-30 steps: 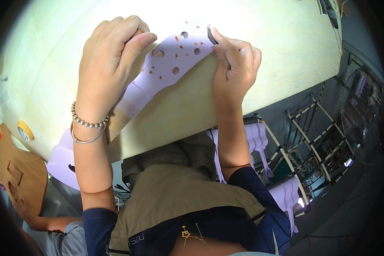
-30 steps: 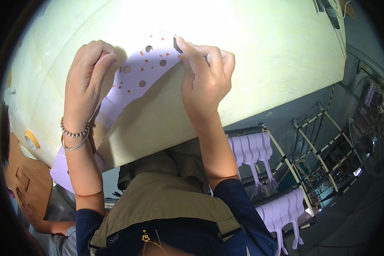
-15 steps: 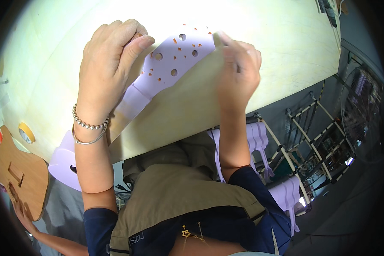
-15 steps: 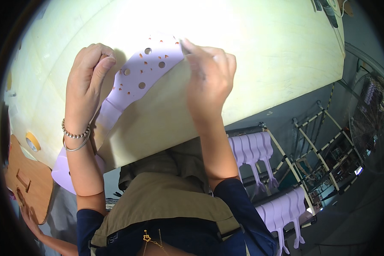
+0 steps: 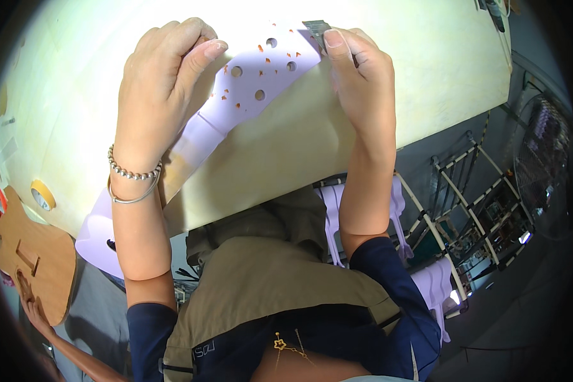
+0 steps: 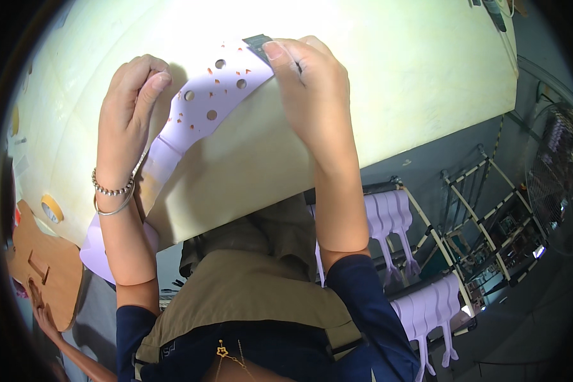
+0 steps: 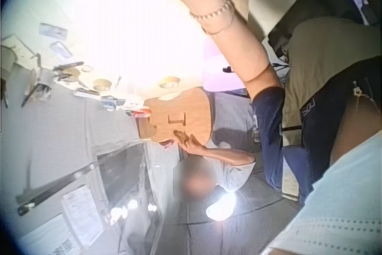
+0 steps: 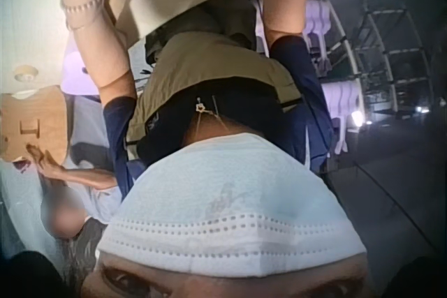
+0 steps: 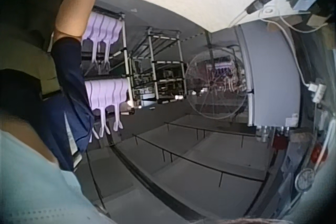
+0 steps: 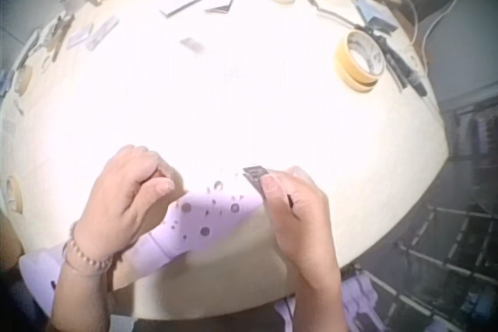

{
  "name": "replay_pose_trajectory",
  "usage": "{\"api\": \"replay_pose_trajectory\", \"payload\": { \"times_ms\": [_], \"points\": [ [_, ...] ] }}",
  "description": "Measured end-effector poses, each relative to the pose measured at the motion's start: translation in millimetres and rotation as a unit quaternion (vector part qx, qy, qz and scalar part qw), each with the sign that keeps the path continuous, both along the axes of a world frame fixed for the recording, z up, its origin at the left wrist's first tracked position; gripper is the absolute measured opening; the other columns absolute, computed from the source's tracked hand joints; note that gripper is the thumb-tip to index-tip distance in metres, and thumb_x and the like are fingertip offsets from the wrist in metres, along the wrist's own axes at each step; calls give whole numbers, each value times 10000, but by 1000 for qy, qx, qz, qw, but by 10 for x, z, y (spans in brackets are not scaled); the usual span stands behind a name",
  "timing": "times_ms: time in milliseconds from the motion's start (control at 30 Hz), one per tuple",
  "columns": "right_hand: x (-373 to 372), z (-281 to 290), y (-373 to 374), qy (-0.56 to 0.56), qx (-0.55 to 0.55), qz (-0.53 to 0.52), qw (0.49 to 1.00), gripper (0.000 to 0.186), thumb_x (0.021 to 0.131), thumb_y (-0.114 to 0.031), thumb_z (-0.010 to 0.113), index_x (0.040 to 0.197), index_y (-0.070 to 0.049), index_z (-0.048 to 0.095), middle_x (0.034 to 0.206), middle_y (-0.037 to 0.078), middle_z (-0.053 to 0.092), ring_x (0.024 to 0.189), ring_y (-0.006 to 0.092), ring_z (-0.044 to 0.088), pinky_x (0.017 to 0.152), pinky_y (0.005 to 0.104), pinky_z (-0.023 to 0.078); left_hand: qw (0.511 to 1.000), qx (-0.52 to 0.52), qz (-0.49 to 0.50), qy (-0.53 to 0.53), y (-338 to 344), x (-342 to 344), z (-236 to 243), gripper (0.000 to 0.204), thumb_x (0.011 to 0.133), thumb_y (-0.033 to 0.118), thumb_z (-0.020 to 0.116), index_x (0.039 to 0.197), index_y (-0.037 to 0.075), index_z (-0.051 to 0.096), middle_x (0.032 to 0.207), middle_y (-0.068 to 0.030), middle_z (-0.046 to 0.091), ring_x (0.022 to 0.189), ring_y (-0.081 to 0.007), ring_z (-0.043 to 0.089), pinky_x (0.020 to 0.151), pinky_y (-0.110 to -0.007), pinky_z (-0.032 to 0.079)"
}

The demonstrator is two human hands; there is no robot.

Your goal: The person sands the edges of a purple guitar neck with sandpaper, then uses a utility knife to scrape and clean the headstock surface. A coworker sands a wooden guitar body across the table.

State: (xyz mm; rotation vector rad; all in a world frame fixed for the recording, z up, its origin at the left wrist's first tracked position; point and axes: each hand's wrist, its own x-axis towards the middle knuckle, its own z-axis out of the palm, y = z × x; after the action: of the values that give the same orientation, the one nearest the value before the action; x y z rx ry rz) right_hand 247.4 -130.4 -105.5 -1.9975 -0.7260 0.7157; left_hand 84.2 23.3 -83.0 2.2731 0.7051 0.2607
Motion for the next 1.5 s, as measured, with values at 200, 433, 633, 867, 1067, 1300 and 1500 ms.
{"api": "replay_pose_trajectory", "payload": {
  "times_ms": [200, 433, 633, 867, 1067, 1300, 1500],
  "points": [
    [-12, 2, -31, -104, 7, 44, 994, 179, 905, -173, 632, 977, -32, 718, 736, 107, 578, 625, 231, 545, 606, 316, 452, 1000, -21, 4, -3, 0, -17, -22, 292, 940, 304, 551, 821, 41, 594, 701, -97, 536, 715, -271, 487, 687, -356, 414],
    [74, -71, -175, -58, 45, -8, 997, 214, 956, -164, 569, 933, 8, 695, 719, 41, 568, 589, 119, 487, 561, 247, 394, 999, -42, -3, 20, 13, -32, 7, 284, 949, 276, 541, 842, 17, 590, 748, -107, 540, 755, -274, 484, 732, -341, 411],
    [-181, -53, -279, -14, 89, -79, 993, 220, 991, -151, 516, 1060, -15, 674, 736, -1, 590, 563, 53, 454, 533, 201, 361, 999, -48, -3, 25, 27, -35, 3, 285, 960, 266, 536, 859, 3, 583, 750, -103, 525, 756, -264, 471, 734, -336, 405],
    [-307, -147, -289, -171, 150, -20, 974, 209, 893, -15, 613, 1074, -52, 713, 867, 49, 618, 721, 109, 539, 635, 211, 436, 996, -77, 17, 39, 44, -54, 8, 279, 966, 256, 546, 864, -3, 571, 750, -87, 503, 750, -226, 458, 728, -310, 399],
    [-401, -193, -263, -158, 153, -40, 975, 230, 784, -71, 717, 1002, -140, 737, 858, 22, 615, 732, 188, 574, 634, 301, 467, 996, -79, 25, 36, 44, -74, -15, 274, 967, 252, 546, 871, -3, 570, 747, -81, 497, 742, -216, 456, 719, -307, 399],
    [-433, -261, -269, -184, 174, -19, 967, 254, 743, -93, 748, 993, -136, 731, 867, 27, 608, 744, 204, 573, 636, 317, 478, 995, -80, 20, 47, 39, -65, -6, 276, 967, 247, 543, 861, -6, 572, 733, -86, 493, 730, -222, 455, 708, -308, 397],
    [-440, -167, -284, -158, 150, -12, 976, 272, 724, -88, 749, 992, -132, 727, 912, 40, 614, 765, 215, 581, 647, 318, 482, 997, -66, 11, 47, 44, -54, 1, 286, 962, 251, 546, 844, -9, 561, 718, -92, 489, 714, -235, 453, 704, -317, 401]
  ]
}}
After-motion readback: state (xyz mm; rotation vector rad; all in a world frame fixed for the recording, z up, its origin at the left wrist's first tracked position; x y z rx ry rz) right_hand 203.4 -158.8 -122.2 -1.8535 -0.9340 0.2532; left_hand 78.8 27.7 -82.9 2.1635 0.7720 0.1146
